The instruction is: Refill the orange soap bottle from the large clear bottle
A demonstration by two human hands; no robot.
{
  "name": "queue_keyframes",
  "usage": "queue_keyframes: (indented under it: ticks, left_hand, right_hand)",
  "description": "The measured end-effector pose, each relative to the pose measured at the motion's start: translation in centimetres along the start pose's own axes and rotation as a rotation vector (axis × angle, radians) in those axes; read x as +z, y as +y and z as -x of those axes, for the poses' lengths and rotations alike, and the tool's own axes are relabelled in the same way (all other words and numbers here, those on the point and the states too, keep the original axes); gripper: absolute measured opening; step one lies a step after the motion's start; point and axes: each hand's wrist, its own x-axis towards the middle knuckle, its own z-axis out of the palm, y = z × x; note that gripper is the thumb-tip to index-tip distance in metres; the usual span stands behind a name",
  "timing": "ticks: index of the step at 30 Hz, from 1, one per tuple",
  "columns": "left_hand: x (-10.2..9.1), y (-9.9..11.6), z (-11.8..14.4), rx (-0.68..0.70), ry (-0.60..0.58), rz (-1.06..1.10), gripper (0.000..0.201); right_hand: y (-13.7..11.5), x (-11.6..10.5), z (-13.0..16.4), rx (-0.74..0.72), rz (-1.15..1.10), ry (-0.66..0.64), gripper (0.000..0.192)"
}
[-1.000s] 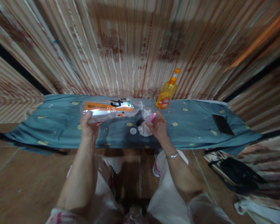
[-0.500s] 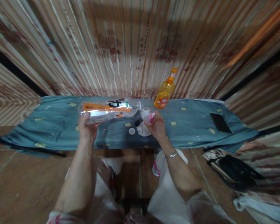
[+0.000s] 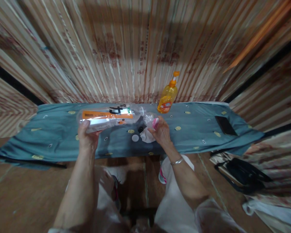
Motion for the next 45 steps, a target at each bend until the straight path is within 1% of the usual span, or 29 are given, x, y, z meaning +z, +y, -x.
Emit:
queue_keyframes:
  ticks: [3,8,17,25,29,34,40,45]
  left_hand:
    - [0.06,0.07,0.07,0.006,-0.014,-0.007,0.051]
    - [-0.02,0.09,0.08,0.001,-0.002,-0.012,0.048]
    - [-0.10,-0.15,-0.06,0.003,-0.002,0.008,0.048]
    - [-0.08,-0.10,-0.08,0.000,-0.003,0.010,0.046]
    - [0.05,-0.04,0.01,0.003,-0.006,0.008,0.047]
    - [0.03,-0.10,-0.01,0.001,-0.019,0.019,0.050]
    - [-0.35,-0.46,-0.42,0.022,-0.019,0.045,0.051]
    - [-0.55,-0.65,-0.62,0.018,-0.032,0.054,0.050]
  right_hand:
    - [-0.02,-0.09,-0.04,-0.001,-0.003,-0.007,0.076]
    - [-0.09,-0.16,0.00,0.003,0.007,-0.011,0.079]
    - [-0.09,-0.27,-0.04,0.002,0.004,-0.004,0.075]
    - [-0.35,-0.69,-0.18,0.027,-0.005,-0.025,0.077]
    - [-0.39,-0.75,-0.13,0.020,0.004,-0.026,0.077]
    - [-0.33,-0.61,-0.13,0.018,-0.004,-0.026,0.076]
    - [0.14,-0.15,-0.04,-0.010,-0.044,0.018,0.074]
    - [0.30,0.02,0.03,0.006,-0.038,0.016,0.075]
